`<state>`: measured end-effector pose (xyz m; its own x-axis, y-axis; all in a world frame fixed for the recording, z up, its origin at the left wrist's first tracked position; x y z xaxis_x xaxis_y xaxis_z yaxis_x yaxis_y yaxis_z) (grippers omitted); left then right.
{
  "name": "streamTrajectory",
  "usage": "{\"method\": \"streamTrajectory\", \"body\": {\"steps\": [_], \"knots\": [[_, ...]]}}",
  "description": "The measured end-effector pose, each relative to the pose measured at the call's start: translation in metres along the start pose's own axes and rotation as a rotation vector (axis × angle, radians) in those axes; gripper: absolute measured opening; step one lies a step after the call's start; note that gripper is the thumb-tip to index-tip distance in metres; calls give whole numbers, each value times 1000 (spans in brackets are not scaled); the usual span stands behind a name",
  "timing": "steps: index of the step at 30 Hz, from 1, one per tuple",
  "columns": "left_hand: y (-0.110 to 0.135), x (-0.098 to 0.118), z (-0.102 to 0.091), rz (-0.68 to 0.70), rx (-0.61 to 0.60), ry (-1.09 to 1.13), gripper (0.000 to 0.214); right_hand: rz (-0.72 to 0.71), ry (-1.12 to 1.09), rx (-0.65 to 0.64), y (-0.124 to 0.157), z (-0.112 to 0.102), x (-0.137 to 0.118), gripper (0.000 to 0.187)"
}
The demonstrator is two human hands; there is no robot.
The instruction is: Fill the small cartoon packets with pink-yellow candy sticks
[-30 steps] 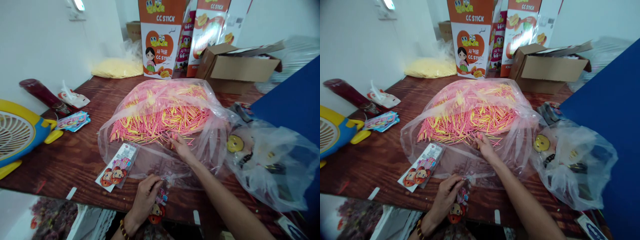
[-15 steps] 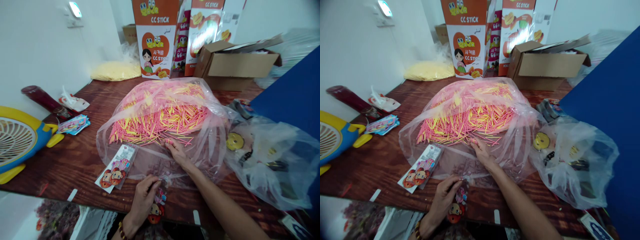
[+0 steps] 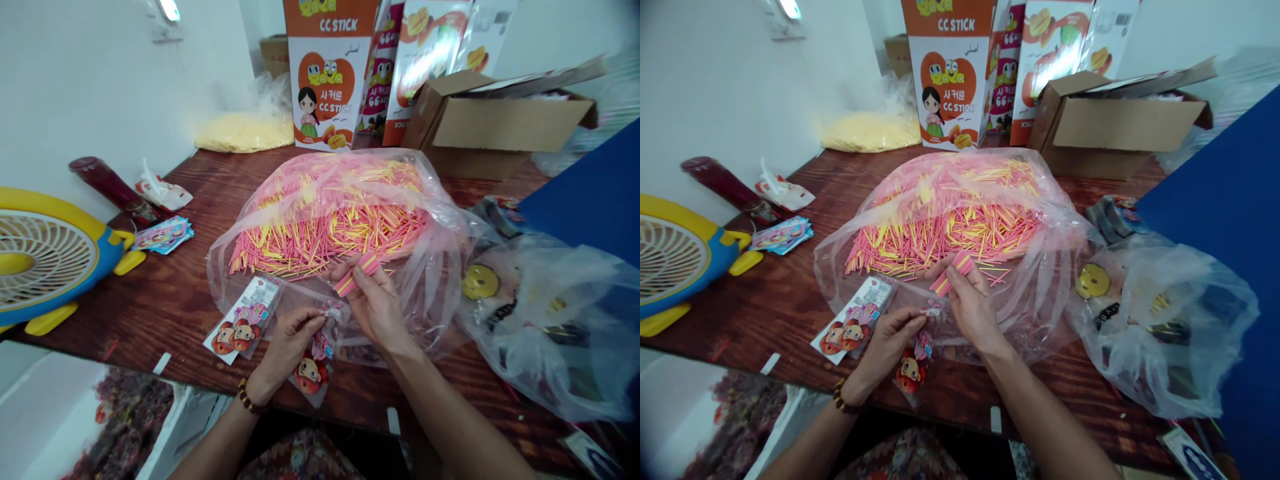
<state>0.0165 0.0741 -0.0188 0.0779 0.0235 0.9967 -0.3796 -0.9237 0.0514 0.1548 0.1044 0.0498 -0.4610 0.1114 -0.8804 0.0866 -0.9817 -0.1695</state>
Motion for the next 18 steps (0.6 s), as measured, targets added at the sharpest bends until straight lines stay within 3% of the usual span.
{"method": "streamTrajectory", "body": {"steps": [5, 9, 14, 18], "knots": [[-2, 0, -1, -10, -2, 15, 25, 53, -22, -21, 6, -1, 21, 12], [-5, 3, -5, 13, 19, 26, 22, 118, 173, -76, 11, -6, 29, 14], [-14, 2, -3, 9, 0, 173, 21, 165, 344, -202, 12, 1, 22, 24], [-22, 4, -4, 22, 1, 186, 23, 96, 469, -292, 8, 9, 4, 43]]}}
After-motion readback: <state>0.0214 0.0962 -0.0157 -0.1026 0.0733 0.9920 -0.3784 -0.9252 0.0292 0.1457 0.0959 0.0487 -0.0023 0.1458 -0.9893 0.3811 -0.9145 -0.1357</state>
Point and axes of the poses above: each hand's wrist, its own y-axis away from the middle knuckle, its own z-axis out of the palm, x = y × z, the point moved 10 cm from there along -y, towards the middle knuckle, and after that the axes turned 9 degrees about -x, right-handed, at the moved point
